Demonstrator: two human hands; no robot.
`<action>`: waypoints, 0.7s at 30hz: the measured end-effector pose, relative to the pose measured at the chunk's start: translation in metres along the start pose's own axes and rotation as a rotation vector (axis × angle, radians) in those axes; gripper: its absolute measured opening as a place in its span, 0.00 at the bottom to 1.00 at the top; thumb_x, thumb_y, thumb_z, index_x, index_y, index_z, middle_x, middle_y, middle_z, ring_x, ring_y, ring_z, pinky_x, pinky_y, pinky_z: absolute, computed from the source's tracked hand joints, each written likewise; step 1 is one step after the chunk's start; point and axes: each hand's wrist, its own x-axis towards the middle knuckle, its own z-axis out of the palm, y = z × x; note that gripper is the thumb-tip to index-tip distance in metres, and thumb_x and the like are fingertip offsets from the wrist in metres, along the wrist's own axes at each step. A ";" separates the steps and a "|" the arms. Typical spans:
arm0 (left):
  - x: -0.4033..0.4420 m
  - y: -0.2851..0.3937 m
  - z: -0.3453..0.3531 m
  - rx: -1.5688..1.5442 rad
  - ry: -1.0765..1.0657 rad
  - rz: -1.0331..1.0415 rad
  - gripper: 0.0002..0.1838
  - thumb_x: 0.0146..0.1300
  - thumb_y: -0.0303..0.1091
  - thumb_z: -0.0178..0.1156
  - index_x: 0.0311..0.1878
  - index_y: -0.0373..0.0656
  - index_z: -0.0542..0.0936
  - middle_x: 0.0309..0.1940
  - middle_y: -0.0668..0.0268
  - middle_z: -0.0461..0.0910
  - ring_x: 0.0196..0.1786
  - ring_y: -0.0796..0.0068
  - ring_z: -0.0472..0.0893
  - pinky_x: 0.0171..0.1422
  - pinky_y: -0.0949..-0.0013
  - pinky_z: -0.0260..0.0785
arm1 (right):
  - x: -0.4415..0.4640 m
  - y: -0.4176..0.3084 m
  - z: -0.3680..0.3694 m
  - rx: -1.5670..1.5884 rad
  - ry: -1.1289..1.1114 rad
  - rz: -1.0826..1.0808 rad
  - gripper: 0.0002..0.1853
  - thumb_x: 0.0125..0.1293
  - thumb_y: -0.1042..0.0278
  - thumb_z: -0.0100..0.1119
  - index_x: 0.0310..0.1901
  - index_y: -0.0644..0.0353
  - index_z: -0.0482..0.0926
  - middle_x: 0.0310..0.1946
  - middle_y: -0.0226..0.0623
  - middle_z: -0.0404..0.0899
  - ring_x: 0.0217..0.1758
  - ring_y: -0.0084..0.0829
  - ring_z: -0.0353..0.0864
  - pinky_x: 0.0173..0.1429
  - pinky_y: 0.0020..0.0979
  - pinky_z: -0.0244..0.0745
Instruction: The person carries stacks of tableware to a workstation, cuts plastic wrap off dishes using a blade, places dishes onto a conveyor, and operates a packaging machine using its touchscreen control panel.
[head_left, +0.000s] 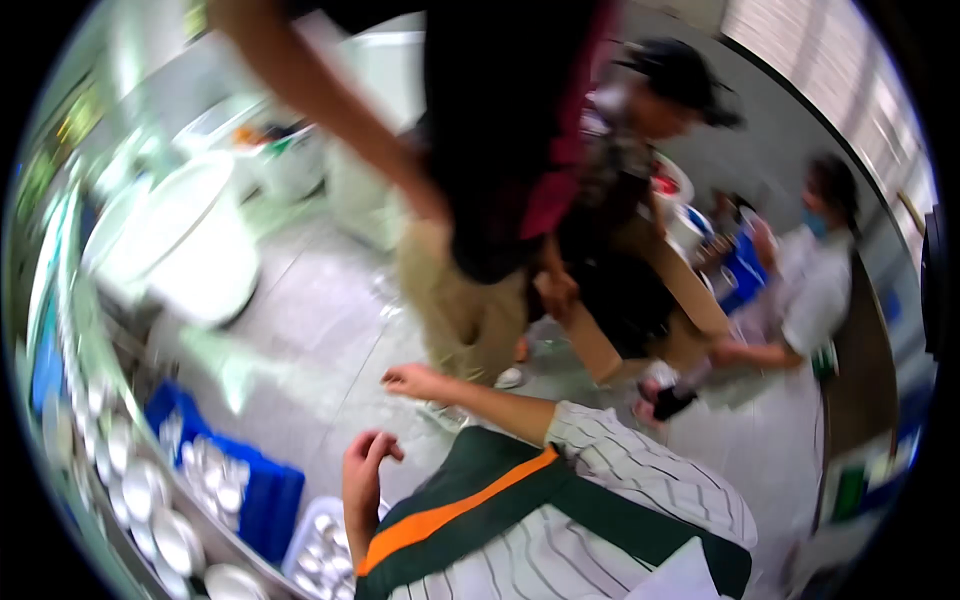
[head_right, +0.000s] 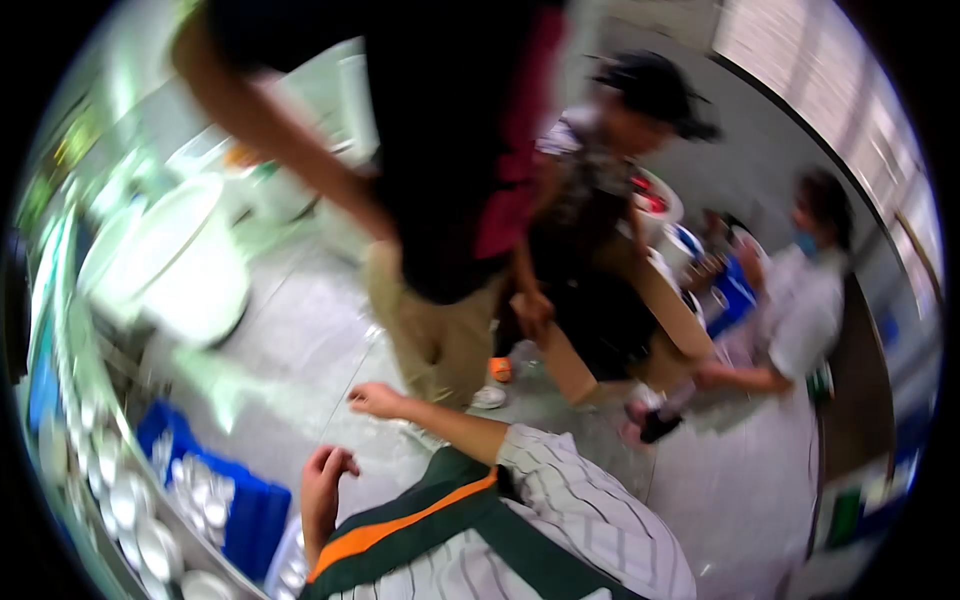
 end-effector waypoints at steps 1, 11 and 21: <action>-0.005 0.005 0.005 -0.006 0.017 -0.019 0.10 0.62 0.33 0.52 0.34 0.33 0.75 0.23 0.64 0.75 0.29 0.76 0.75 0.39 0.74 0.66 | 0.004 0.005 0.001 0.049 -0.045 0.013 0.19 0.59 0.61 0.55 0.47 0.65 0.74 0.43 0.45 0.78 0.46 0.34 0.77 0.51 0.32 0.71; -0.011 0.003 -0.028 -0.234 0.252 0.135 0.10 0.65 0.35 0.50 0.36 0.38 0.75 0.26 0.67 0.77 0.30 0.80 0.76 0.38 0.77 0.67 | 0.050 0.004 0.054 0.269 -0.469 0.268 0.19 0.64 0.61 0.50 0.51 0.65 0.71 0.41 0.40 0.77 0.43 0.31 0.78 0.42 0.30 0.76; -0.044 0.034 -0.105 -0.229 1.119 0.163 0.10 0.64 0.35 0.51 0.37 0.37 0.76 0.25 0.67 0.76 0.30 0.80 0.75 0.38 0.76 0.68 | 0.204 -0.038 0.141 0.227 -0.889 0.068 0.18 0.64 0.63 0.51 0.51 0.66 0.71 0.41 0.42 0.77 0.44 0.30 0.78 0.45 0.31 0.76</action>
